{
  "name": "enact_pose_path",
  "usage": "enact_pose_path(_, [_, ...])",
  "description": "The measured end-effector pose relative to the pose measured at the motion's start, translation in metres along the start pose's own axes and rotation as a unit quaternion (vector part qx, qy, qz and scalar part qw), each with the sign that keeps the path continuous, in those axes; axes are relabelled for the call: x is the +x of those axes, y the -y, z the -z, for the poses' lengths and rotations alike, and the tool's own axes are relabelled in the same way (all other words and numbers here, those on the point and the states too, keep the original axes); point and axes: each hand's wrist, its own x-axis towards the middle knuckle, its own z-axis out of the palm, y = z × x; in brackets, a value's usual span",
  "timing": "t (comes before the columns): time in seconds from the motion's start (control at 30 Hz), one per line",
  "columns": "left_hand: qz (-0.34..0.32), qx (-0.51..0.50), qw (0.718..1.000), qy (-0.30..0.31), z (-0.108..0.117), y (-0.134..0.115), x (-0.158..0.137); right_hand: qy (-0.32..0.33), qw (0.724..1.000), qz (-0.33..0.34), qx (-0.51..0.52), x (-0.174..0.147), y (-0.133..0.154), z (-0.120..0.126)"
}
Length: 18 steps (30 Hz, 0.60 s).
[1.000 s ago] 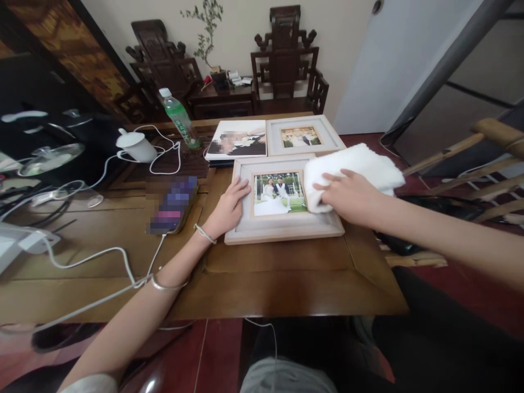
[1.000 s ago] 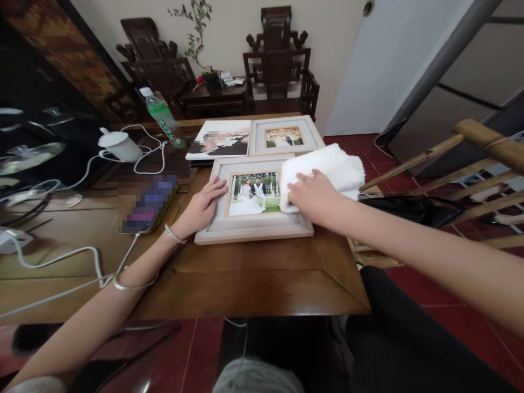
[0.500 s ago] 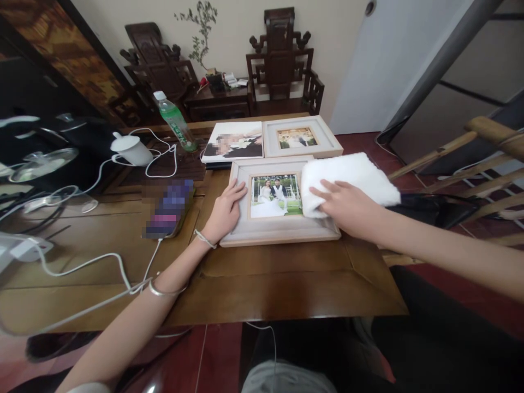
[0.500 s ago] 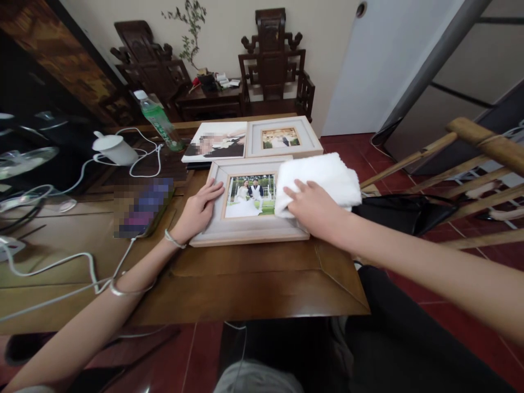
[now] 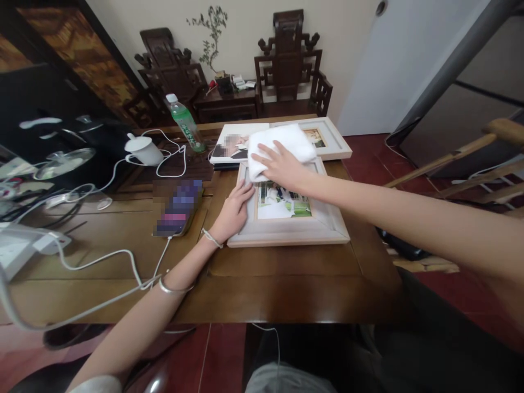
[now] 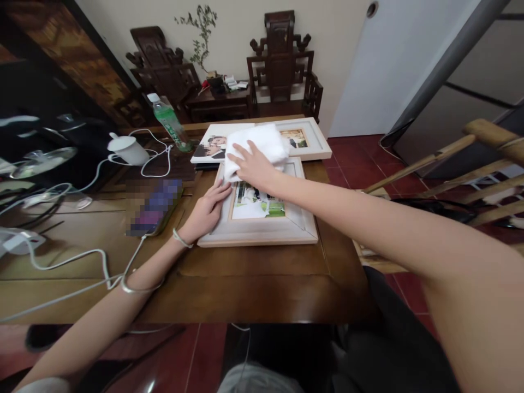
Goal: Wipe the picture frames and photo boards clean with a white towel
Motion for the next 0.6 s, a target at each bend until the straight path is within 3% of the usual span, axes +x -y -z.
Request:
enact_pose_path(0.1, [-0.005,0.009,1.0,0.002,0.002,-0.002,0.0,0.043,0.999,-0.004,-0.006,0.029,0.011,-0.011])
enact_pose_path(0.23, [-0.008,0.008,1.0,0.005,0.002,-0.003,0.0,0.077,0.997,-0.019,0.001,0.03,0.01,-0.017])
enact_pose_path(0.6, [0.011,-0.02,1.0,-0.01,-0.001,-0.003,-0.001,0.117,0.989,-0.086,-0.014,-0.069,-0.068,-0.036])
